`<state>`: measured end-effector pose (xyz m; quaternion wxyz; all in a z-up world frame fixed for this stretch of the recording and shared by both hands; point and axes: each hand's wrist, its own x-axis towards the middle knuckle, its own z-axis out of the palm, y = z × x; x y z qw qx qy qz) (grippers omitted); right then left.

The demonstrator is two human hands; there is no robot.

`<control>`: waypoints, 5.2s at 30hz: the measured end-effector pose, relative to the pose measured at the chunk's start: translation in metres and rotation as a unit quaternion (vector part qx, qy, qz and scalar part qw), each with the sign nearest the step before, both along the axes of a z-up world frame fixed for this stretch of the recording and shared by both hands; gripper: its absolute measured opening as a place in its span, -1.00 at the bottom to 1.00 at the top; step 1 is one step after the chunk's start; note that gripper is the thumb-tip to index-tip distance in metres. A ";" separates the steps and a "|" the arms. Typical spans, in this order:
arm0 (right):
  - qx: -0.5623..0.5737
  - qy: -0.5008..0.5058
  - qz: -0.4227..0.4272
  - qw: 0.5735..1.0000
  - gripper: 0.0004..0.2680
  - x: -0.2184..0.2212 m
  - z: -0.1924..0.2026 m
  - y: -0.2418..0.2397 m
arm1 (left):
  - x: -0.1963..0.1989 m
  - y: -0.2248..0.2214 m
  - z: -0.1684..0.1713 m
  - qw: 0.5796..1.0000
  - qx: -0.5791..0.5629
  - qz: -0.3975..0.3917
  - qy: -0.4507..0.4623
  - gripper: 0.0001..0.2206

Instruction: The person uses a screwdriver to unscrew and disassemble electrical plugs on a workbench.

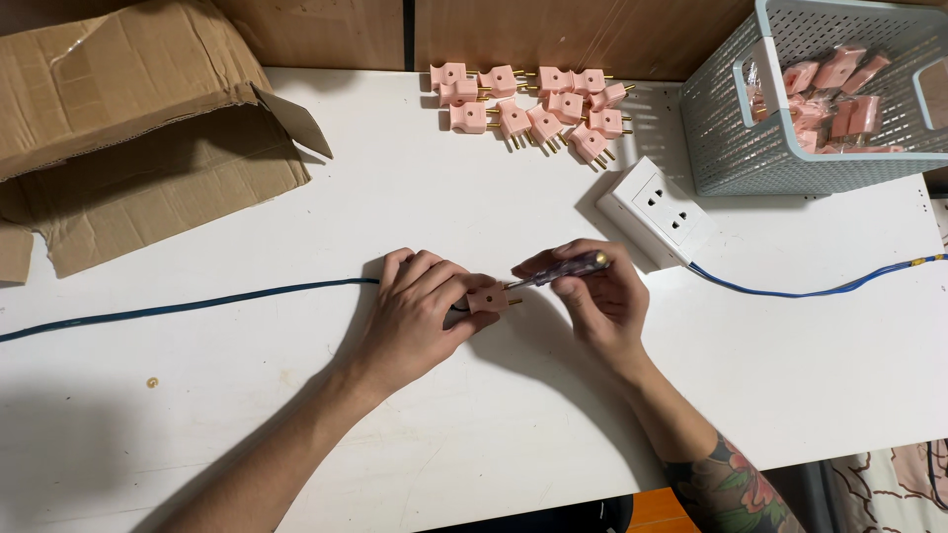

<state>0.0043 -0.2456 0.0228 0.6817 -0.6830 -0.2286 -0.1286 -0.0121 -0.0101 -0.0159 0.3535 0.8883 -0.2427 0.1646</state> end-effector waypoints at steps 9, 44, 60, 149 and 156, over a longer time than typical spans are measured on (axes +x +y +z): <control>-0.014 0.004 0.046 0.999 -0.83 -0.001 -0.005 0.007 | 0.000 0.001 0.002 1.000 0.006 0.000 0.008 -0.69; -0.105 -0.211 -0.025 0.971 -0.88 0.014 0.010 0.036 | 0.000 0.003 -0.004 0.999 0.040 -0.017 0.030 -0.67; -0.094 -0.193 0.020 0.976 -0.80 0.005 0.024 0.023 | -0.001 0.003 -0.005 1.000 0.017 -0.017 0.007 -0.69; -0.330 -0.092 0.066 0.937 -0.82 0.045 0.019 -0.026 | 0.008 0.014 0.014 0.912 -0.389 0.127 -0.027 -0.86; -0.375 -0.159 0.139 0.903 -0.84 0.035 0.015 0.004 | 0.010 0.015 0.015 0.915 -0.387 0.116 -0.026 -0.87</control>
